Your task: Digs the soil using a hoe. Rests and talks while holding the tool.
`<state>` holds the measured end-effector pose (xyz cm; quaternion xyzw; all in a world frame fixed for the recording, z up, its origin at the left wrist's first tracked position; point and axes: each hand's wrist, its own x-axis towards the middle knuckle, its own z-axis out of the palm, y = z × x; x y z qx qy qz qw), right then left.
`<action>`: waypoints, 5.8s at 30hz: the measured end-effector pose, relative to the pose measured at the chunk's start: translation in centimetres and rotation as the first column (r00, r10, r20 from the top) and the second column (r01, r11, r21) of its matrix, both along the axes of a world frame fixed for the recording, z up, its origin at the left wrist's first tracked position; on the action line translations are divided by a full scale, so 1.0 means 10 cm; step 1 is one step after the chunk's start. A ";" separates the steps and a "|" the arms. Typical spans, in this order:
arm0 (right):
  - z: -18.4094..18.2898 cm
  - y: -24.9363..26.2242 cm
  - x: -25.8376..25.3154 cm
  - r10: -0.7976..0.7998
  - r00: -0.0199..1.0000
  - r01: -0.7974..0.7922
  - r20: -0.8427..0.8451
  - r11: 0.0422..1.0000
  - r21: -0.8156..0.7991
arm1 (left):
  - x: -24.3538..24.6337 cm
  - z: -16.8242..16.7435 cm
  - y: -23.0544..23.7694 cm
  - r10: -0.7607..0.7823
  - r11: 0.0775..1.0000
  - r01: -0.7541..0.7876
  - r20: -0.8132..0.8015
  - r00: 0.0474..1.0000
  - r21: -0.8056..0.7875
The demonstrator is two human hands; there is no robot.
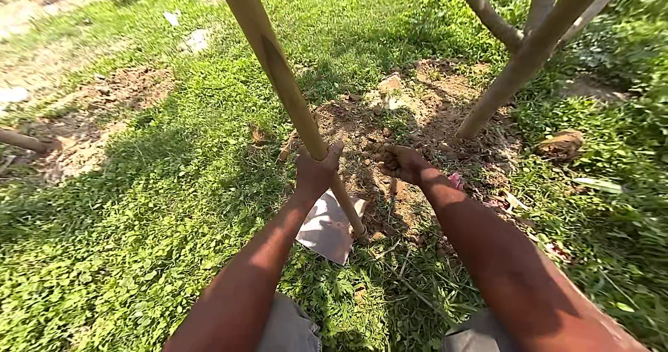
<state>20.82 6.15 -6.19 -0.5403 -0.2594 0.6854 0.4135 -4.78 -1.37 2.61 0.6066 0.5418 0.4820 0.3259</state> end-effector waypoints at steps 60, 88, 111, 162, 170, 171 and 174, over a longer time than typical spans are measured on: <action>-0.09 -0.06 0.37 -0.114 0.993 0.115 0.014 0.992 -0.050 | -0.14 -0.14 -0.04 -0.080 0.997 0.072 -0.290 0.954 -0.040; -0.07 -0.07 0.28 -0.069 0.998 0.069 0.004 0.998 -0.006 | -0.13 -0.12 -0.05 -0.093 0.995 0.083 -0.254 0.963 -0.051; -0.11 -0.06 0.27 -0.106 0.994 0.106 0.028 0.994 0.010 | -0.12 -0.15 -0.04 -0.107 0.993 0.093 -0.237 0.965 -0.072; -0.20 -0.05 0.51 -0.205 0.978 0.200 0.040 0.975 0.098 | -0.12 -0.17 -0.04 -0.103 0.991 0.077 -0.250 0.963 -0.112; -0.16 -0.05 0.51 -0.137 0.985 0.124 0.105 0.985 0.122 | -0.12 -0.17 -0.03 -0.102 0.991 0.075 -0.263 0.959 -0.108; -0.16 -0.04 0.50 -0.133 0.983 0.117 0.124 0.985 0.130 | -0.12 -0.17 -0.03 -0.099 0.992 0.074 -0.268 0.958 -0.103; -0.10 -0.06 0.45 -0.144 0.978 0.122 0.153 0.981 0.148 | -0.12 -0.19 -0.03 -0.098 0.994 0.082 -0.265 0.959 -0.072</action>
